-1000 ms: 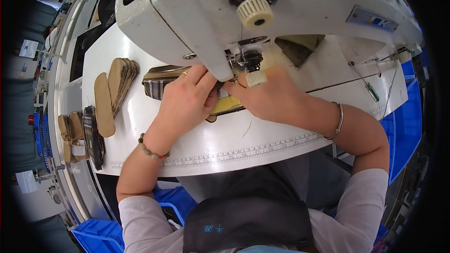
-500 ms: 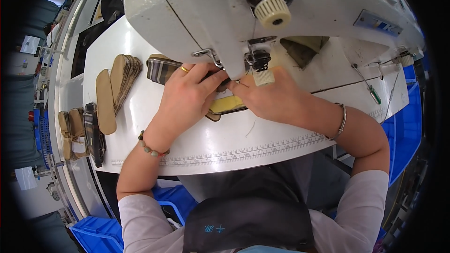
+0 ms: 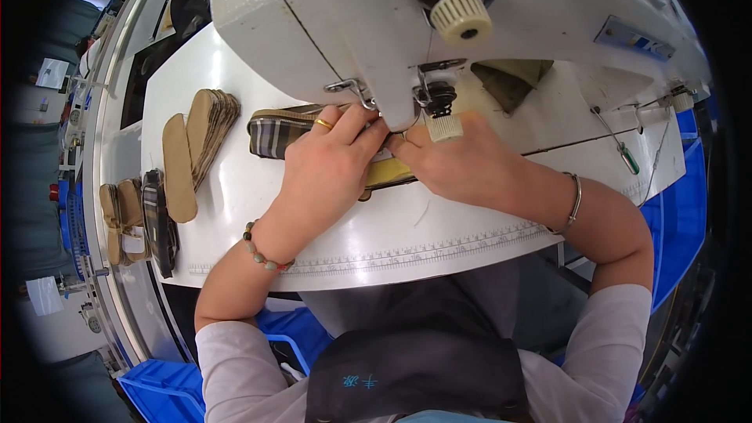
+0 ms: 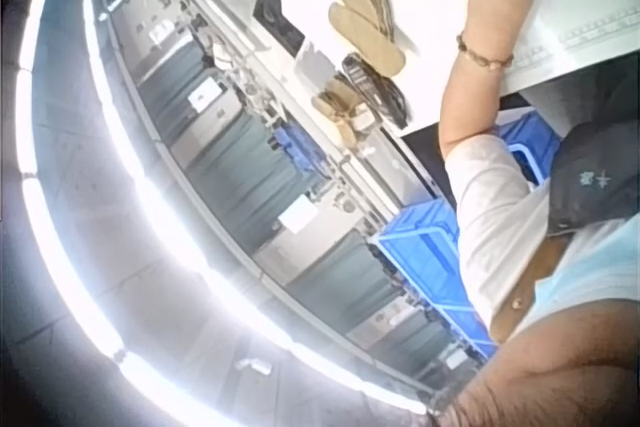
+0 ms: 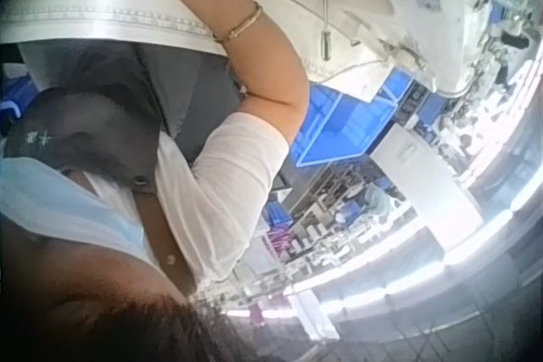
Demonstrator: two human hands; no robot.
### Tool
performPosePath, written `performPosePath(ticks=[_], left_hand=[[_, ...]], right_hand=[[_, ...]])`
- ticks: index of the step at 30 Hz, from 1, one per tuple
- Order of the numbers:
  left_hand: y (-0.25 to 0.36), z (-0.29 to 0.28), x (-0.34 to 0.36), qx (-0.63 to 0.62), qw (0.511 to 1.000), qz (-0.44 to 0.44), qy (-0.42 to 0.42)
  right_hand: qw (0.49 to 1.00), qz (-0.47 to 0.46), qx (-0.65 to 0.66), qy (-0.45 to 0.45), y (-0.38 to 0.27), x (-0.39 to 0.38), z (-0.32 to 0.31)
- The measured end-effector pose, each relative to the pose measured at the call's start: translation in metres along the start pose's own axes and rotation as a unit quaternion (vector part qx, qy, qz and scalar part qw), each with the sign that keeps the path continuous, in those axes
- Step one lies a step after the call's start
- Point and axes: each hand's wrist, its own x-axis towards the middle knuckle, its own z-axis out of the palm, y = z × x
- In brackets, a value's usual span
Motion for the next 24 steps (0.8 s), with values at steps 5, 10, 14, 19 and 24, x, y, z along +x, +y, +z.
performPosePath(ticks=[5,10,14,19,24], left_hand=[[0.001,0.0,0.002,0.011,1.0,-0.014,-0.005],[0.001,0.0,0.004,0.008,1.0,-0.014,-0.001],[-0.001,0.004,0.003,0.001,1.0,-0.016,0.018],[-0.003,0.004,0.003,-0.01,0.999,-0.019,0.035],[-0.011,-0.01,0.004,-0.118,0.99,-0.059,0.048]], right_hand=[[1.0,-0.008,0.005,0.006,0.001,0.001,-0.004],[1.0,0.0,0.001,0.003,0.002,0.001,-0.002],[1.0,-0.007,-0.017,0.018,0.006,0.002,0.002],[1.0,0.01,-0.003,0.001,0.007,0.002,0.002],[1.0,0.003,-0.009,-0.004,0.009,0.0,0.001]])
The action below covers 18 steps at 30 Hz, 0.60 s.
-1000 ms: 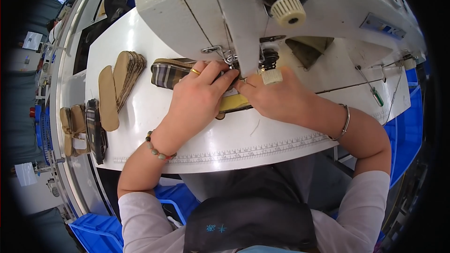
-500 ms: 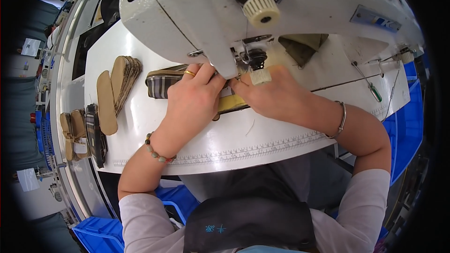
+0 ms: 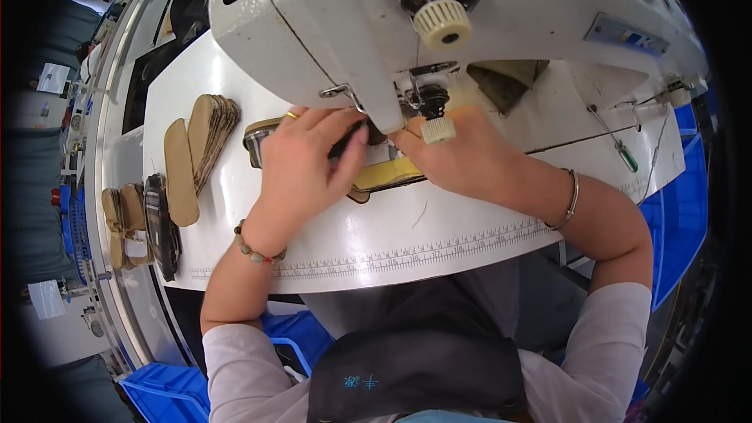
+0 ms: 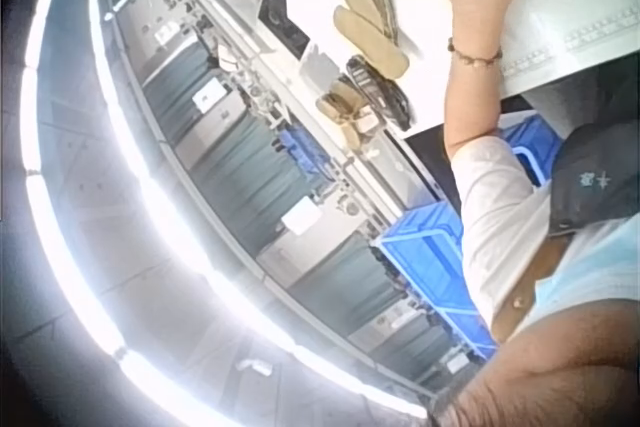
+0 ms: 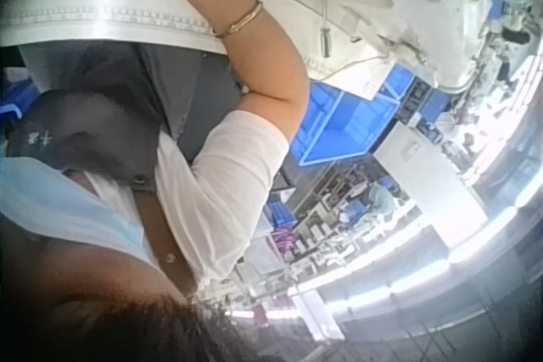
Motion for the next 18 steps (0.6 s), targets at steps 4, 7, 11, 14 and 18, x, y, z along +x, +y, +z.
performPosePath(ticks=[4,7,11,14,18], left_hand=[[-0.033,-0.014,0.011,0.086,0.995,-0.059,0.003],[-0.032,-0.014,0.014,-0.02,0.989,-0.134,-0.055],[-0.039,-0.015,0.02,-0.028,0.985,-0.129,-0.11],[-0.055,-0.027,0.034,-0.161,0.976,-0.079,-0.126],[-0.056,-0.022,0.03,0.019,0.996,-0.061,-0.068]], right_hand=[[1.0,0.002,0.003,-0.013,-0.003,0.001,-0.004],[1.0,-0.007,0.005,-0.008,-0.005,-0.001,0.0],[1.0,-0.012,-0.022,-0.014,-0.004,-0.001,0.0],[0.999,-0.001,-0.031,-0.019,-0.007,0.001,-0.003],[0.999,-0.031,-0.025,0.005,-0.005,0.001,-0.004]])
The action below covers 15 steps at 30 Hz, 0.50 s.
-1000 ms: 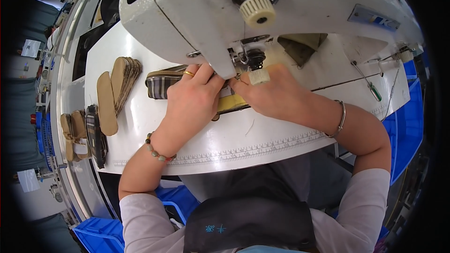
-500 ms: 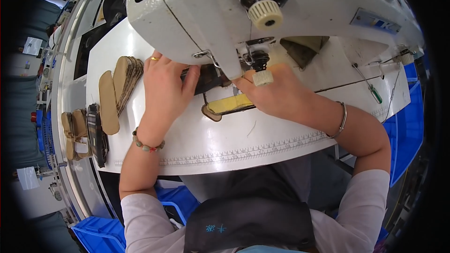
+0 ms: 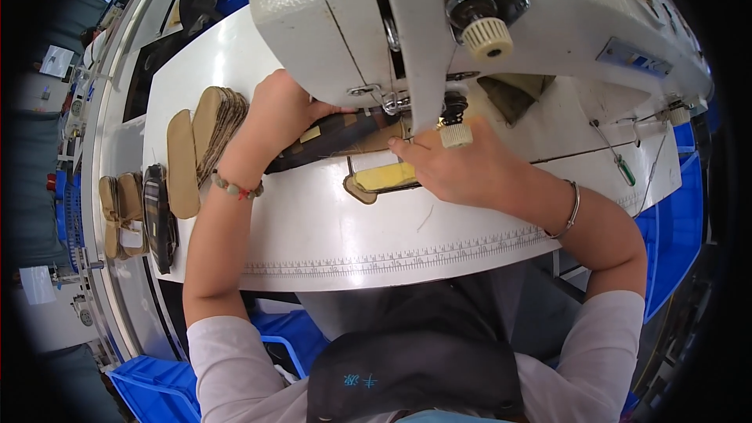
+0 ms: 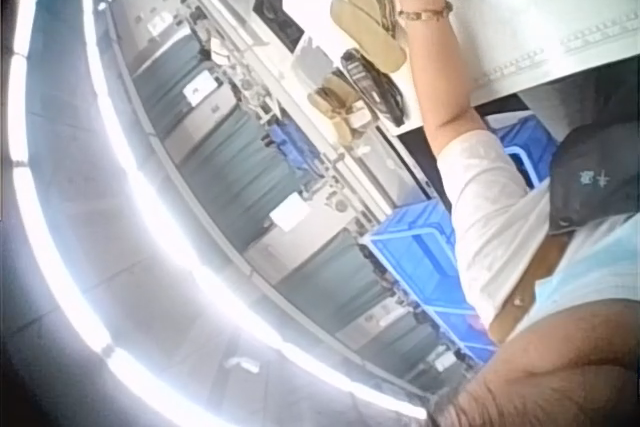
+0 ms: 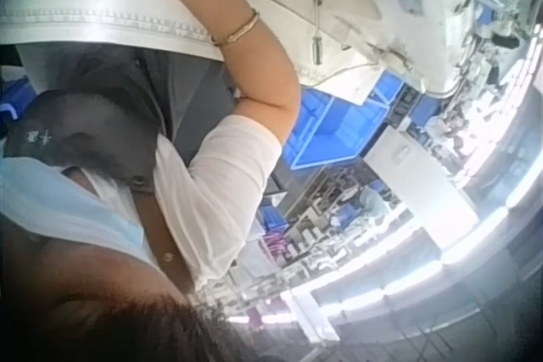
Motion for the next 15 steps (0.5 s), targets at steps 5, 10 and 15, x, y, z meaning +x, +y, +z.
performPosePath(ticks=[5,10,15], left_hand=[[0.021,0.011,-0.025,0.044,0.992,0.088,0.078],[0.047,0.021,-0.04,0.11,0.971,0.197,0.081],[0.057,0.022,-0.035,0.191,0.942,0.252,0.109]], right_hand=[[1.0,-0.005,-0.007,0.007,0.0,0.0,0.003],[1.0,0.002,0.013,0.006,0.001,0.0,0.006],[1.0,0.001,0.011,0.003,0.002,0.002,0.003]])
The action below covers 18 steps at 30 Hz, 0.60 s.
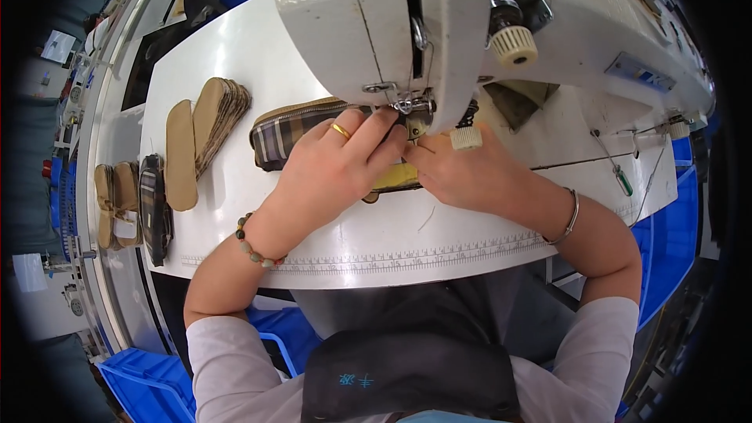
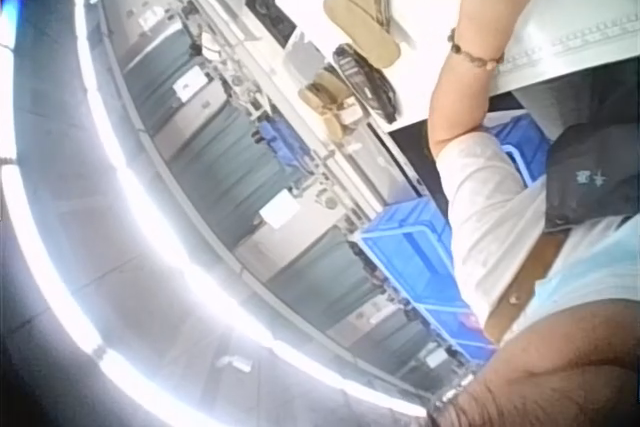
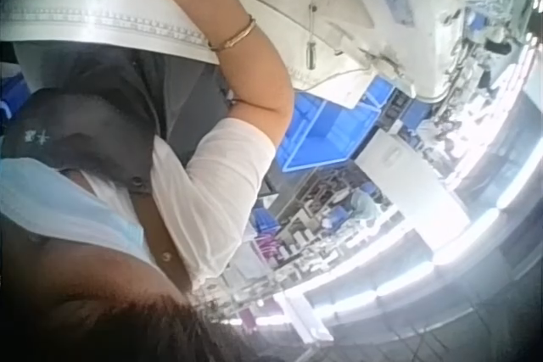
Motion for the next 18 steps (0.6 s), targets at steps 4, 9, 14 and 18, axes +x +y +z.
performPosePath(ticks=[4,9,14,18], left_hand=[[-0.014,0.013,-0.012,0.0,0.999,0.025,0.047],[-0.012,0.025,-0.014,-0.014,0.996,0.013,0.085],[-0.006,0.024,-0.008,-0.062,0.997,-0.023,0.049],[-0.015,0.03,-0.009,-0.068,0.997,-0.037,0.03]], right_hand=[[1.0,-0.008,0.011,0.006,-0.001,0.0,0.002],[1.0,-0.006,0.015,-0.008,-0.001,-0.001,0.004],[1.0,-0.012,0.011,0.012,-0.002,-0.001,0.002],[1.0,-0.009,0.012,0.003,-0.003,-0.002,0.006]])
